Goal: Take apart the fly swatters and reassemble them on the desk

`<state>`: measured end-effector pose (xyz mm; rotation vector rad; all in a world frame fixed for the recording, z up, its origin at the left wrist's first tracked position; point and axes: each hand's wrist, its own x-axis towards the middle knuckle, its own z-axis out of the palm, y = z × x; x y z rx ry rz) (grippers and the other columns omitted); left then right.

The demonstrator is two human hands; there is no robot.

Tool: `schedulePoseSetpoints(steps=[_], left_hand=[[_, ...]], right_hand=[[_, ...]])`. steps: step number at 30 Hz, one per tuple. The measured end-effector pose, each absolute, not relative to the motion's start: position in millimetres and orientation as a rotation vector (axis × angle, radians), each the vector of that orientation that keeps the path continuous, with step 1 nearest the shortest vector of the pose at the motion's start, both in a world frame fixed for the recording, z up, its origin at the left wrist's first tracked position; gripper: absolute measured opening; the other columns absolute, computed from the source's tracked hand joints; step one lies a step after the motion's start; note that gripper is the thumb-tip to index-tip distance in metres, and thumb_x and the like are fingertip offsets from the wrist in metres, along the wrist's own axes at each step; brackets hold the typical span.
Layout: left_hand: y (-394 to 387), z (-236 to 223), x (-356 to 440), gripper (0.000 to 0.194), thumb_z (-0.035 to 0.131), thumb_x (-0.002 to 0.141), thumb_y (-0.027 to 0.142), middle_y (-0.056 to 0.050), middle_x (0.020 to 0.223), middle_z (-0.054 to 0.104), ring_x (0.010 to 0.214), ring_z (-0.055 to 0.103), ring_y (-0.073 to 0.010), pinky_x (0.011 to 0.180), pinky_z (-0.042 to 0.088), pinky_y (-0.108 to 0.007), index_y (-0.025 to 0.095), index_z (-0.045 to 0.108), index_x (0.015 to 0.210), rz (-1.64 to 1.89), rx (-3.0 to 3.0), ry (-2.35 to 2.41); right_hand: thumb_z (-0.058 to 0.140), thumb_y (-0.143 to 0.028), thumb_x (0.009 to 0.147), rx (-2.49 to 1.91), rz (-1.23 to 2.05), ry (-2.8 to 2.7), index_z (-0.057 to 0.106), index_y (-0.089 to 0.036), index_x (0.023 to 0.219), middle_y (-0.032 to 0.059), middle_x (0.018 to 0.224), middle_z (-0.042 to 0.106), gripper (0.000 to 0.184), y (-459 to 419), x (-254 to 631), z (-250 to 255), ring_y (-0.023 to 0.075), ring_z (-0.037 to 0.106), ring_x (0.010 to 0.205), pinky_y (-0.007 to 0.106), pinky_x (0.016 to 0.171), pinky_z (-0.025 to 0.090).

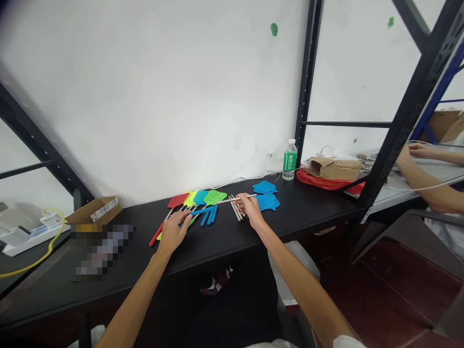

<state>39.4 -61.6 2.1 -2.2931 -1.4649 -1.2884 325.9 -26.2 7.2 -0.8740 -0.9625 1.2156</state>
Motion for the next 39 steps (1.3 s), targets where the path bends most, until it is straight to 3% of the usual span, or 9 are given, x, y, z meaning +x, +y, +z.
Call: schedulePoseSetpoints(steps=[7,18,25,39], left_hand=[[-61.4,1.9,39.2,0.030,0.047,0.096,0.039,-0.007,0.101,0.071,0.092,0.065,-0.0223,0.087,0.050,-0.037,0.021,0.068,0.108,-1.294,-2.293,-1.464],[-60.5,0.3,38.1,0.030,0.047,0.096,0.038,-0.007,0.104,0.071,0.094,0.065,-0.0220,0.090,0.049,-0.037,0.021,0.068,0.109,-1.302,-2.283,-1.465],[-61.3,2.0,38.8,0.030,0.045,0.096,0.037,-0.008,0.106,0.072,0.105,0.064,-0.0247,0.094,0.049,-0.039,0.021,0.068,0.107,-1.284,-2.306,-1.459],[-62.0,1.7,38.5,0.029,0.047,0.096,0.038,-0.006,0.105,0.072,0.097,0.066,-0.0220,0.084,0.051,-0.034,0.023,0.069,0.107,-1.237,-2.424,-1.444]], right_hand=[[0.063,-0.043,0.080,-0.854,1.235,-1.012,0.069,-0.017,0.081,0.0098,0.076,0.073,0.027,-24.7,327.7,3.6,0.0125,0.059,0.050,0.022,0.043,0.039],[0.068,-0.052,0.077,-0.859,1.231,-1.015,0.067,-0.017,0.081,0.0088,0.073,0.072,0.035,-25.2,327.8,2.8,0.0123,0.058,0.049,0.022,0.043,0.039],[0.067,-0.051,0.078,-0.852,1.230,-1.010,0.066,-0.017,0.081,0.0082,0.072,0.072,0.035,-25.4,327.2,2.9,0.0118,0.058,0.048,0.022,0.042,0.038],[0.069,-0.057,0.076,-0.765,1.282,-1.105,0.069,-0.017,0.083,0.0085,0.075,0.072,0.040,-26.6,326.4,2.1,0.0119,0.059,0.053,0.021,0.045,0.040]])
